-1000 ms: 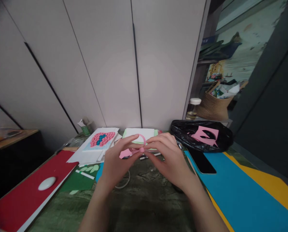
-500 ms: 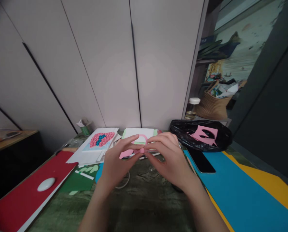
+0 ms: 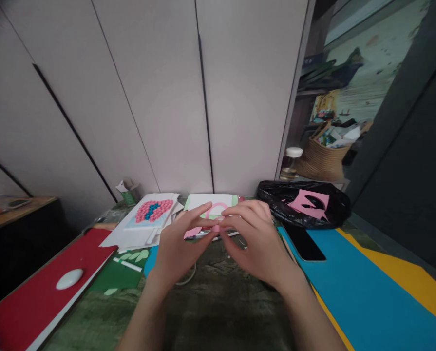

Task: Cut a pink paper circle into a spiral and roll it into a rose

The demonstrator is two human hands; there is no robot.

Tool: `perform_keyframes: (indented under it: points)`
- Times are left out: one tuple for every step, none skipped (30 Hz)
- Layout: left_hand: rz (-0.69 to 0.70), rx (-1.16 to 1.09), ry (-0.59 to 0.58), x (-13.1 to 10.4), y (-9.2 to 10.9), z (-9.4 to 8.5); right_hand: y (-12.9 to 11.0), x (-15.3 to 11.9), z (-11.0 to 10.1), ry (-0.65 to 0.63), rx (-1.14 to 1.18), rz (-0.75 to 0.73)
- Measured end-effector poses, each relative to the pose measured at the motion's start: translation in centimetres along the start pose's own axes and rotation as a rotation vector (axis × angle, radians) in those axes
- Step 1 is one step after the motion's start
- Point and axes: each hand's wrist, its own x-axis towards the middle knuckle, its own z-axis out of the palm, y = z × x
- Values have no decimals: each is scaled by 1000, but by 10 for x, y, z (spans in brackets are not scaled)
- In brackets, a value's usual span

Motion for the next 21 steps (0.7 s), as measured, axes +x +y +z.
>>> perform_keyframes:
  points:
    - [45, 61, -1, 0, 0, 0, 0, 0, 0, 2, -1, 1]
    - [78, 112, 0, 0, -1, 0, -1, 1, 0, 3, 0, 2]
    - [96, 149, 3, -1, -1, 1, -1, 2, 0, 4, 3, 4]
    - [101, 169, 11, -1, -1, 1, -1, 2, -1, 6, 9, 2]
    - [97, 176, 17, -1, -1, 2, -2, 3, -1, 7, 16, 5]
    - [85, 169, 22, -1, -1, 2, -3, 4, -1, 10, 24, 12]
    - [65, 150, 29, -1, -1, 3, -5, 4, -1, 22, 35, 27]
    - [37, 117, 41, -1, -2, 4, -7, 4, -1, 43, 48, 51]
    - [0, 70, 60, -1, -3, 5, -10, 4, -1, 77, 66, 87]
    - [-45, 13, 84, -1, -4, 6, -13, 4, -1, 114, 89, 137]
    - [-97, -54, 112, 0, -5, 7, -16, 4, 0, 144, 112, 198]
    - [-151, -128, 143, 1, -7, 8, -19, 4, 1, 146, 137, 278]
    - [-203, -204, 175, 1, -9, 10, -22, 4, 1, 96, 164, 355]
    - [-247, -278, 204, 2, -10, 11, -25, 4, 2, 13, 199, 421]
    - [-283, -347, 230, 3, -11, 12, -28, 4, 4, -93, 240, 467]
    - [-310, -408, 254, 3, -12, 13, -30, 5, 5, -197, 280, 497]
    - [-331, -456, 274, 4, -13, 14, -32, 5, 7, -276, 315, 515]
    - [-349, -490, 290, 4, -13, 14, -33, 6, 8, -319, 340, 534]
    - [-365, -515, 298, 3, -12, 15, -34, 7, 9, -325, 363, 554]
    - [-378, -533, 304, 3, -12, 15, -34, 7, 11, -304, 388, 572]
    - [-385, -546, 305, 3, -11, 16, -34, 7, 12, -268, 415, 590]
